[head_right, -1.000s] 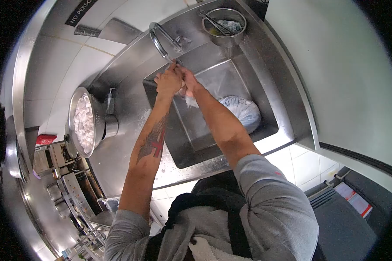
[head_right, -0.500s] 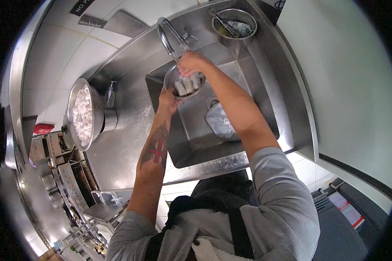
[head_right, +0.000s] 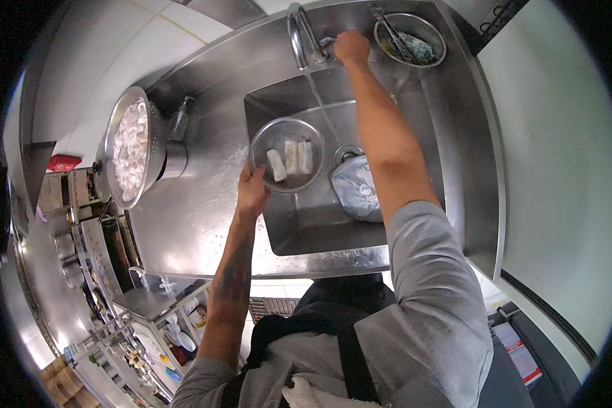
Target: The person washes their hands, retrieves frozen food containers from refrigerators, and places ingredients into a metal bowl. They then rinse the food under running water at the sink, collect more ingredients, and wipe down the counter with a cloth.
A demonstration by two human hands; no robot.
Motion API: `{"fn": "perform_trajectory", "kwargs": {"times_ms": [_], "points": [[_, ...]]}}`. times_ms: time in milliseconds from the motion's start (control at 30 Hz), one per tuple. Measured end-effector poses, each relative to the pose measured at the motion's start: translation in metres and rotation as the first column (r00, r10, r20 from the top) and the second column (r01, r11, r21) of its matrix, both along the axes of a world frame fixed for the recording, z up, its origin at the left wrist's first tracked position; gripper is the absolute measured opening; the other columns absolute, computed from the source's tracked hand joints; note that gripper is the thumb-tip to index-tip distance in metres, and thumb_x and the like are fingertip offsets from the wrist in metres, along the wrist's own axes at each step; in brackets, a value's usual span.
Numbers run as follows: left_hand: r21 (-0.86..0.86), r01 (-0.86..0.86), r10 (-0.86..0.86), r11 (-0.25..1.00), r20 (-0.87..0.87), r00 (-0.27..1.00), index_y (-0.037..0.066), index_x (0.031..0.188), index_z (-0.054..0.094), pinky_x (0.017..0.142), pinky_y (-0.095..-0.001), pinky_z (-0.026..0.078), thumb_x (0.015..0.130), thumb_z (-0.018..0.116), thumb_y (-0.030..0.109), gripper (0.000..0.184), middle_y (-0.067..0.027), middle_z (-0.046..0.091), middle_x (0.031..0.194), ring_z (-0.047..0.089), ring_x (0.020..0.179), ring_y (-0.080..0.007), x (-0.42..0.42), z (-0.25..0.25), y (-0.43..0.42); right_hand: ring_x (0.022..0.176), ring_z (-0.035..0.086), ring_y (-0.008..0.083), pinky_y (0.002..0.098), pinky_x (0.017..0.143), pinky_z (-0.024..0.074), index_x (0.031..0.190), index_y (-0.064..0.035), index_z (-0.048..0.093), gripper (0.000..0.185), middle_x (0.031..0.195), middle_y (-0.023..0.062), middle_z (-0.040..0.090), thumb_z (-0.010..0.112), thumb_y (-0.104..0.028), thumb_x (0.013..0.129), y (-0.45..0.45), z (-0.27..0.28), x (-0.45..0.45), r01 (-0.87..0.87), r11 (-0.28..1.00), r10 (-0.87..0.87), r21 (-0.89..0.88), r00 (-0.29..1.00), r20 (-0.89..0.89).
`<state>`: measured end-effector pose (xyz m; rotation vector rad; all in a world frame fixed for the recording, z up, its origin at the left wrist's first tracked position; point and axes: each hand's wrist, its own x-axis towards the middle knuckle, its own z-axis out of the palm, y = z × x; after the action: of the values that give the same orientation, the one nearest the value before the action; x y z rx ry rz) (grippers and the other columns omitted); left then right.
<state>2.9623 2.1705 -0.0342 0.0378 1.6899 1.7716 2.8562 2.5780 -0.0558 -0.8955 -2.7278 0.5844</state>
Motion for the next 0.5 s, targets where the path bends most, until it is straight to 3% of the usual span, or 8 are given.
{"fn": "perform_trajectory", "kwargs": {"times_ms": [100,167,233,300,400,433,467,500], "points": [[0.053,-0.14,0.135,0.989,0.079,0.988,0.007,0.142,0.041,0.081,-0.0307,0.057,0.102,0.041,0.008,0.041,-0.0115,0.056,0.128,0.06,0.109,-0.0197,0.015,0.014,-0.007,0.102,0.067,0.0326,0.043,0.089,0.0529,0.099,-0.0037,0.073,0.028,0.106,0.0178,0.069,0.06,-0.023,0.083,0.006,-0.022,0.007,0.066,0.985,-0.087,-0.157,0.987,-0.133],[0.093,-0.156,0.148,0.983,0.088,0.985,0.005,0.14,0.044,0.078,-0.028,0.056,0.1,0.041,0.006,0.04,-0.0104,0.057,0.127,0.06,0.109,-0.0177,0.024,0.015,-0.018,0.092,0.069,0.035,0.0456,0.082,0.054,0.094,-0.0054,0.073,0.024,0.098,0.0168,0.071,0.062,-0.023,0.082,-0.008,-0.001,0.023,0.086,0.995,-0.082,0.058,0.994,-0.068],[0.157,-0.149,0.141,0.976,0.063,0.988,0.003,0.141,0.044,0.083,-0.0285,0.054,0.099,0.041,0.004,0.042,-0.0114,0.055,0.13,0.058,0.112,-0.0183,0.032,0.005,-0.033,0.08,0.069,0.037,0.0453,0.075,0.0538,0.092,-0.0061,0.073,0.02,0.089,0.0163,0.071,0.061,-0.021,0.084,-0.049,0.015,0.058,0.191,0.97,-0.114,0.152,0.905,-0.409],[0.229,-0.143,0.141,0.963,0.024,0.99,0.002,0.142,0.043,0.088,-0.0291,0.052,0.098,0.041,0.002,0.044,-0.0123,0.054,0.133,0.057,0.115,-0.0189,0.034,-0.011,-0.043,0.087,0.069,0.0293,0.0399,0.075,0.0521,0.094,-0.007,0.071,0.017,0.093,0.0148,0.07,0.063,-0.02,0.087,-0.128,0.063,0.123,-0.076,0.926,-0.069,-0.371,0.929,-0.362],[-0.033,-0.088,0.064,0.996,-0.44,0.896,-0.002,0.147,0.035,0.106,-0.0304,0.038,0.095,0.043,0.0,0.053,-0.0159,0.049,0.141,0.05,0.126,-0.0233,0.049,-0.008,-0.045,0.104,0.063,0.0341,0.0432,0.089,0.0499,0.12,-0.0091,0.065,0.045,0.112,0.0181,0.066,0.067,-0.039,0.087,-0.25,0.03,0.189,-0.411,0.829,0.341,-0.38,0.909,-0.238],[0.023,-0.087,0.089,0.996,-0.424,0.901,-0.003,0.147,0.034,0.103,-0.0308,0.041,0.094,0.043,-0.001,0.054,-0.0162,0.052,0.139,0.052,0.124,-0.0205,0.055,-0.015,-0.049,0.108,0.061,0.0349,0.0438,0.092,0.0485,0.123,-0.0074,0.063,0.051,0.115,0.0194,0.065,0.067,-0.043,0.086,-0.28,0.009,0.201,-0.399,0.864,0.322,-0.308,0.907,-0.271],[-0.164,-0.136,0.038,0.977,-0.497,0.867,-0.001,0.146,0.037,0.096,-0.0336,0.047,0.093,0.045,0.001,0.053,-0.0205,0.059,0.13,0.06,0.115,-0.0227,0.066,0.01,-0.044,0.111,0.06,0.0356,0.0445,0.096,0.0471,0.126,-0.0057,0.061,0.057,0.119,0.0206,0.063,0.067,-0.046,0.086,-0.309,-0.01,0.207,-0.389,0.891,0.309,-0.233,0.897,-0.315],[-0.295,-0.098,-0.094,0.95,-0.572,0.815,0.002,0.141,0.044,0.087,-0.039,0.049,0.093,0.05,0.008,0.049,-0.0235,0.062,0.119,0.063,0.105,-0.0272,0.073,0.011,-0.046,0.114,0.058,0.0355,0.0447,0.097,0.0463,0.129,-0.005,0.058,0.059,0.121,0.02,0.062,0.065,-0.046,0.087,-0.322,-0.024,0.218,-0.377,0.828,0.243,-0.415,0.908,-0.341]]}}
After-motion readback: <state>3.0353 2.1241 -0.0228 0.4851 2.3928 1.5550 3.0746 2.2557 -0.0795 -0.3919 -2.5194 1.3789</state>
